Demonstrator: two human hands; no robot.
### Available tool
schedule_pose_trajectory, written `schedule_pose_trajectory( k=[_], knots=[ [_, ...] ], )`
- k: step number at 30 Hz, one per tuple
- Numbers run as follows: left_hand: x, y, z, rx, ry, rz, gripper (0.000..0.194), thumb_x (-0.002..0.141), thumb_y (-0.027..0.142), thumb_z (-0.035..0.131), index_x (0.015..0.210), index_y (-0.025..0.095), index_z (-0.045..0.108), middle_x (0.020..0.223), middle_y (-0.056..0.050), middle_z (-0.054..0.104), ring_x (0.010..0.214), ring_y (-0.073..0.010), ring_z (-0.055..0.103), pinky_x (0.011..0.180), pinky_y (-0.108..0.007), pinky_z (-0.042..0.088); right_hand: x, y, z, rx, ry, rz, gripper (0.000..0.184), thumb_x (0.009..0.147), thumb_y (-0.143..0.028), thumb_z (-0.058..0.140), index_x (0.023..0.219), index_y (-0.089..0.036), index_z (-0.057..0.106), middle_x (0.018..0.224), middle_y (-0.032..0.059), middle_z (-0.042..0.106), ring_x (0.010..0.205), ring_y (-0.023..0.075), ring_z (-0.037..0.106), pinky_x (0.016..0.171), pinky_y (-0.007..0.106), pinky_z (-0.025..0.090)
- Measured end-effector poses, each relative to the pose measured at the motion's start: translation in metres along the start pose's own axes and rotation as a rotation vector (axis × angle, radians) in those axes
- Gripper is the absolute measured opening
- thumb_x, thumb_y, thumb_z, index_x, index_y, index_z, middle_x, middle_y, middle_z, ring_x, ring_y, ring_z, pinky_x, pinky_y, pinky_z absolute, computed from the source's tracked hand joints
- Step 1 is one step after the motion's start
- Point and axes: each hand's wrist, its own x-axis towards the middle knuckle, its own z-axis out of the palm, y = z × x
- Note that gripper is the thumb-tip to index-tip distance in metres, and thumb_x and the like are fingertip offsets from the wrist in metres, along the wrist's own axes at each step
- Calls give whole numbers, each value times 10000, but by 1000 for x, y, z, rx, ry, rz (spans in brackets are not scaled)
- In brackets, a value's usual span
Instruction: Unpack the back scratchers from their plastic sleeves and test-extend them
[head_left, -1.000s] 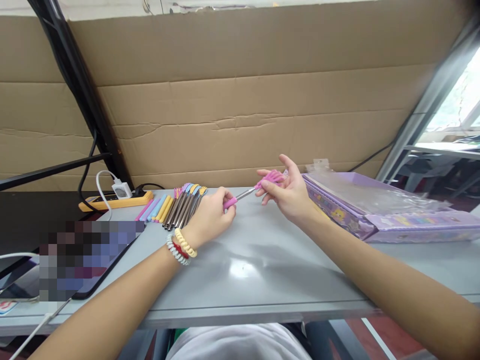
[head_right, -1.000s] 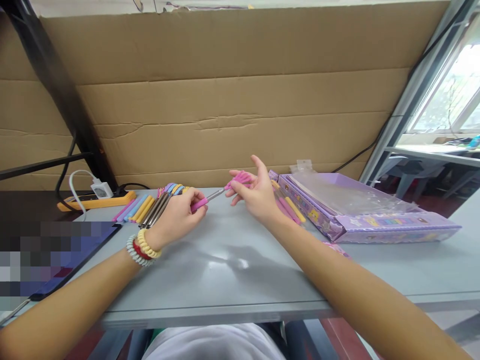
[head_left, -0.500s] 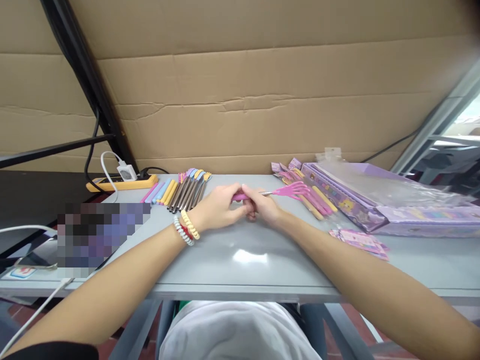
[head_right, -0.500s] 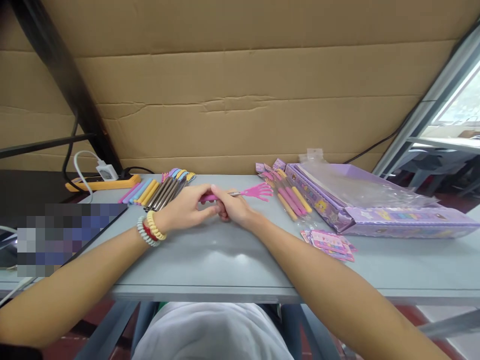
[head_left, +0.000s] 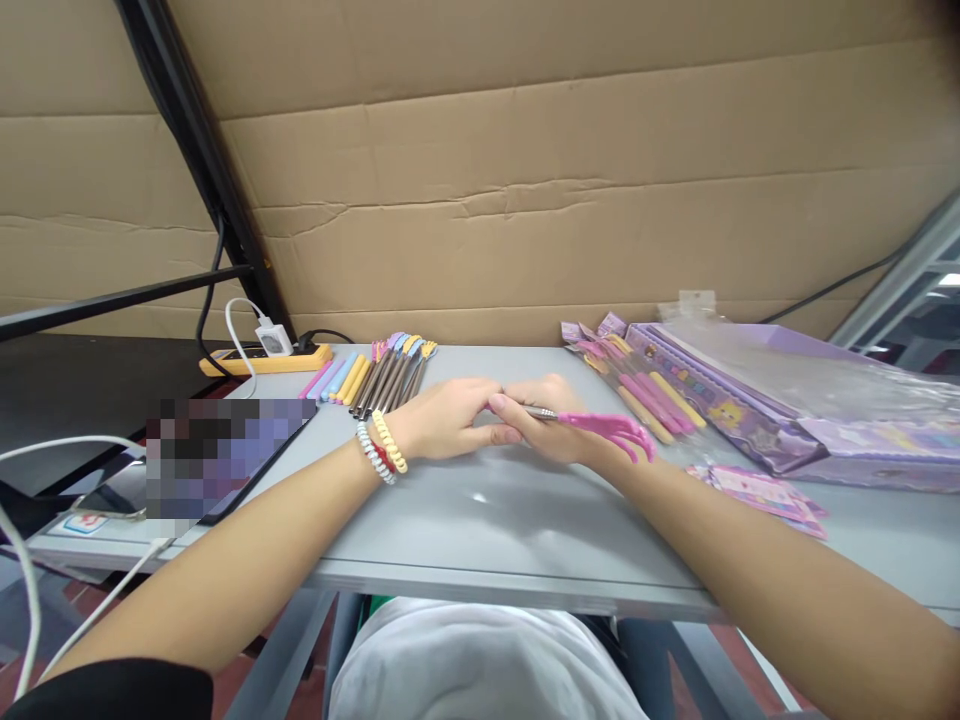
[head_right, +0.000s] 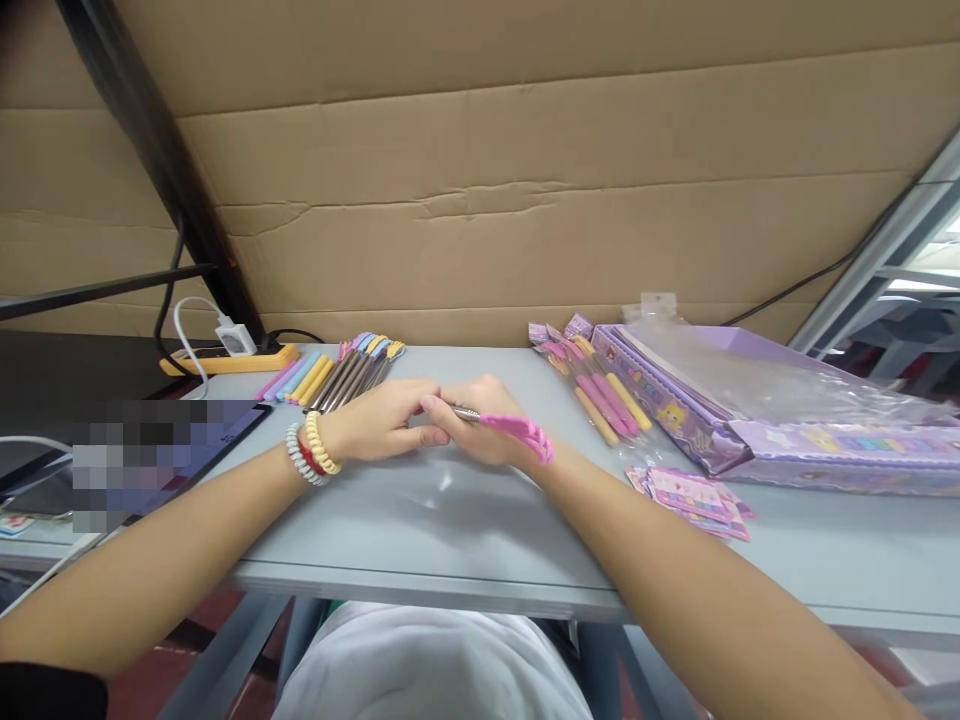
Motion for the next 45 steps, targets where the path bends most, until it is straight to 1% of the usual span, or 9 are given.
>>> schedule_pose_trajectory(
  k=[3,9,13,17,23,28,35,40,45],
  knots=[
    [-2,-3,-4,-45,17,43,392,837,556,552,813,166,519,773,-21,575,697,-151,520,652,-277,401,-1,-2,0,19,-8,-9,429,928,-373,397,597,-154,560,489,-24,474,462,65,374,513,219,300],
    [-3,-6,-6,-116,136,78,430,894,533,474,1017,131,565,935,-85,640,824,-171,573,757,-299,441,2,-5,-1,15,34,214,454,903,-444,416,583,-162,573,522,0,506,505,97,427,523,242,335],
    [-2,-4,-4,-62,87,45,494,911,596,369,938,140,558,877,-82,633,777,-174,562,712,-295,427,1,-2,1,30,21,133,428,924,-409,388,646,-161,598,533,-12,496,502,88,413,543,238,335],
    [-2,-5,-5,-16,10,69,587,880,698,267,718,177,485,671,-32,555,615,-151,486,604,-277,364,-2,-4,3,22,8,28,483,944,-405,360,547,-166,495,484,-25,412,458,73,321,507,238,284],
    [-2,-8,-13,0,-18,87,595,784,778,348,595,213,353,506,20,425,475,-120,361,504,-268,251,-3,-20,2,-46,-20,-72,470,958,-386,339,581,-169,516,479,-39,370,439,63,289,485,225,239],
    [0,-15,-20,-52,-61,116,600,712,776,458,547,212,336,445,52,341,427,-94,291,474,-267,226,0,-26,4,-177,-35,-80,443,946,-366,323,577,-173,475,462,-36,323,424,67,236,480,249,202],
    [-1,-25,-26,18,-50,4,665,535,804,605,478,200,334,419,77,271,454,-76,212,466,-262,166,-2,-31,10,-323,36,-160,361,907,-313,361,569,-202,301,471,-52,242,446,79,133,467,262,173],
    [-3,-23,-25,47,-53,-28,653,547,774,631,486,196,333,432,82,255,460,-75,212,476,-257,165,-4,-29,6,-295,52,-182,349,883,-281,379,570,-200,247,469,-56,219,451,75,133,468,256,170],
    [-6,-11,-21,102,40,7,597,661,766,565,589,197,399,499,56,373,482,-97,320,507,-256,227,-4,-17,-2,-130,35,-162,415,892,-362,432,553,-190,268,473,-62,221,458,60,151,459,234,174]
  ],
)
